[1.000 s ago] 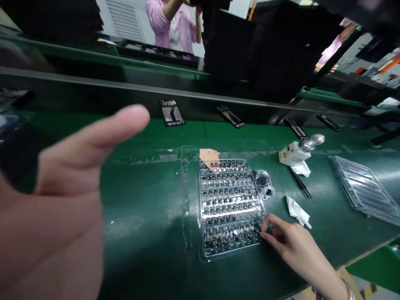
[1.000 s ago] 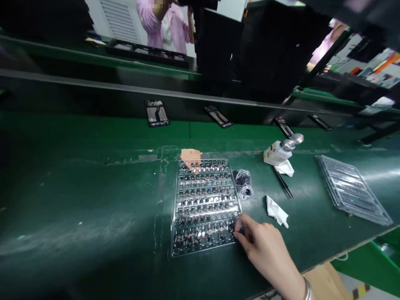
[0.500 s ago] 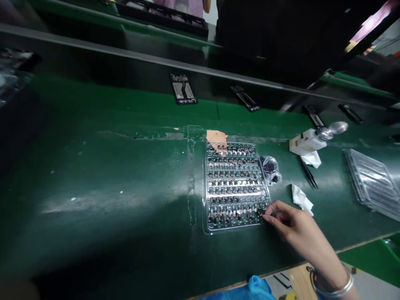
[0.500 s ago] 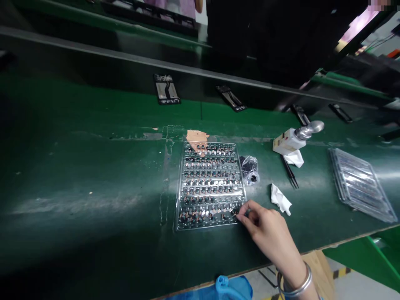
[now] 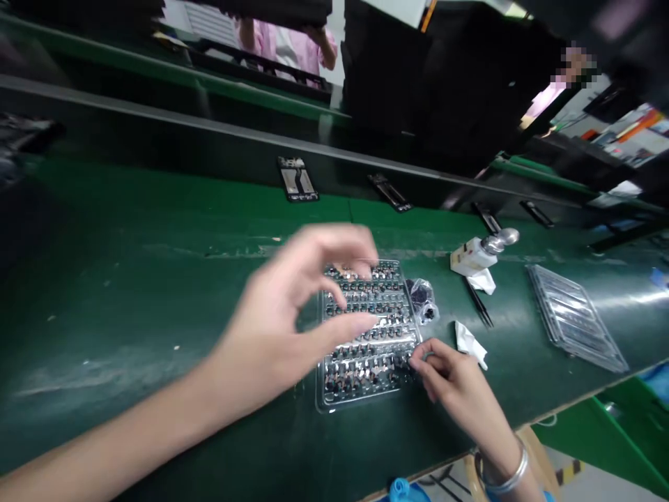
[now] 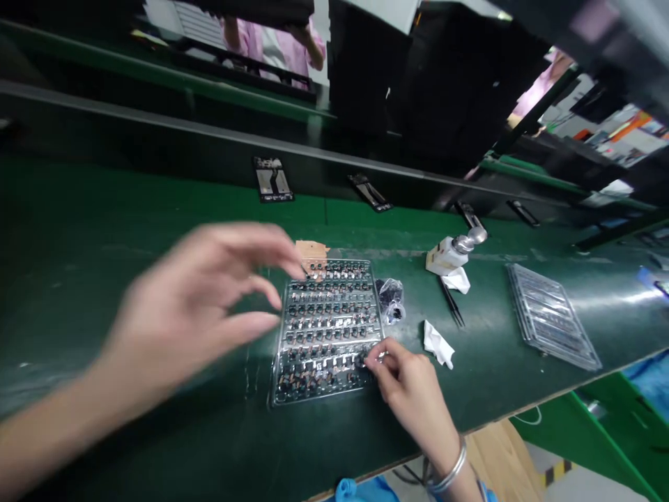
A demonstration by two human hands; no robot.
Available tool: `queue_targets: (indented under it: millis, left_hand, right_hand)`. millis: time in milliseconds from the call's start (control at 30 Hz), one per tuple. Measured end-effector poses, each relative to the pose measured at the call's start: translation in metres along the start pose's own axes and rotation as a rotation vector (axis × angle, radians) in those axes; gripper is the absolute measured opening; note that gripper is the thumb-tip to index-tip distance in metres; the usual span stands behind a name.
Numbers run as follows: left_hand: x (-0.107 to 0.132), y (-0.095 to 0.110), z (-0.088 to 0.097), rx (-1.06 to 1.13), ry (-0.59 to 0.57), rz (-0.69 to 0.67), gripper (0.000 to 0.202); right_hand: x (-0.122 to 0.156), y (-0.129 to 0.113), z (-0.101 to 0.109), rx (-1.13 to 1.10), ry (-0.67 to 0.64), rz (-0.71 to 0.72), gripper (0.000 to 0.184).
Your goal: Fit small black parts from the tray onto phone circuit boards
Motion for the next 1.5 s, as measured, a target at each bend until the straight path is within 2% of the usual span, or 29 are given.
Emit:
queue_targets:
  millis: [100, 200, 300, 367, 433, 533, 600, 667, 800, 900, 967, 1133, 1200, 1367, 1433, 1500]
  left_hand:
    - [0.016, -0.038, -0.05, -0.061, -0.417, 0.305, 0.006]
    - [0.037, -0.063, -0.075, -0.014, -0.595, 0.439, 0.021]
    - [0.05, -0.071, -0.086, 0.148, -0.686, 0.491, 0.029]
    - [0.054, -0.075, -0.088, 0.228, -0.693, 0.526, 0.031]
    - [0.053, -0.08, -0.087, 0.252, -0.647, 0.537, 0.031]
    - [0.051, -0.088, -0.083, 0.246, -0.55, 0.551, 0.028]
    - [0.052, -0.093, -0.082, 0.236, -0.536, 0.579, 0.027]
    - [0.053, -0.096, -0.082, 0.211, -0.554, 0.594, 0.027]
    - [0.053, -0.094, -0.081, 0.161, -0.575, 0.551, 0.028]
    - [0.054, -0.092, -0.083, 0.172, -0.594, 0.518, 0.026]
    - [0.054, -0.093, -0.084, 0.21, -0.594, 0.517, 0.023]
    - [0.054, -0.1, -0.085, 0.248, -0.576, 0.558, 0.019]
    - [0.053, -0.101, -0.085, 0.26, -0.568, 0.57, 0.02]
    - [0.049, -0.096, -0.082, 0.327, -0.514, 0.581, 0.021]
    - [0.046, -0.092, -0.079, 0.349, -0.485, 0.575, 0.021]
    - [0.044, -0.087, -0.076, 0.356, -0.449, 0.576, 0.02]
  right_hand:
    - [0.0, -0.02, -0.009, -0.081, -0.005, 0.093, 0.017]
    - [0.002, -0.035, -0.019, -0.13, -0.035, 0.174, 0.016]
    - [0.003, -0.042, -0.029, -0.21, -0.084, 0.21, 0.015]
    - [0.002, -0.039, -0.035, -0.33, -0.136, 0.17, 0.017]
    - [-0.001, -0.03, -0.034, -0.465, -0.147, 0.098, 0.021]
    - [-0.008, -0.006, -0.015, -0.524, -0.024, 0.007, 0.025]
    - [-0.013, 0.01, 0.0, -0.428, 0.093, -0.025, 0.025]
    - [-0.016, 0.02, 0.007, -0.246, 0.153, -0.034, 0.023]
    - [-0.016, 0.02, -0.004, 0.165, 0.14, 0.017, 0.018]
    - [-0.013, 0.017, -0.01, 0.351, 0.178, 0.053, 0.017]
    - [-0.01, 0.017, -0.002, 0.412, 0.274, 0.076, 0.02]
    - [-0.005, 0.021, 0.039, 0.596, 0.687, 0.084, 0.035]
    - [-0.012, 0.021, 0.042, 0.679, 0.71, 0.118, 0.036]
    - [-0.028, 0.024, 0.03, 0.744, 0.628, 0.183, 0.029]
    - [-0.026, 0.021, 0.031, 0.702, 0.658, 0.187, 0.029]
    - [-0.02, 0.011, 0.032, 0.556, 0.684, 0.216, 0.027]
Point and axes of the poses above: each hand's wrist, its own x-axis away from the middle knuckle, its own z-axis out of the back of the hand, y = z × x, the point moved 7 cm from there along -x, towards the middle knuckle, and after that the axes turned 1 degree about -z, right-handed, at the moved point
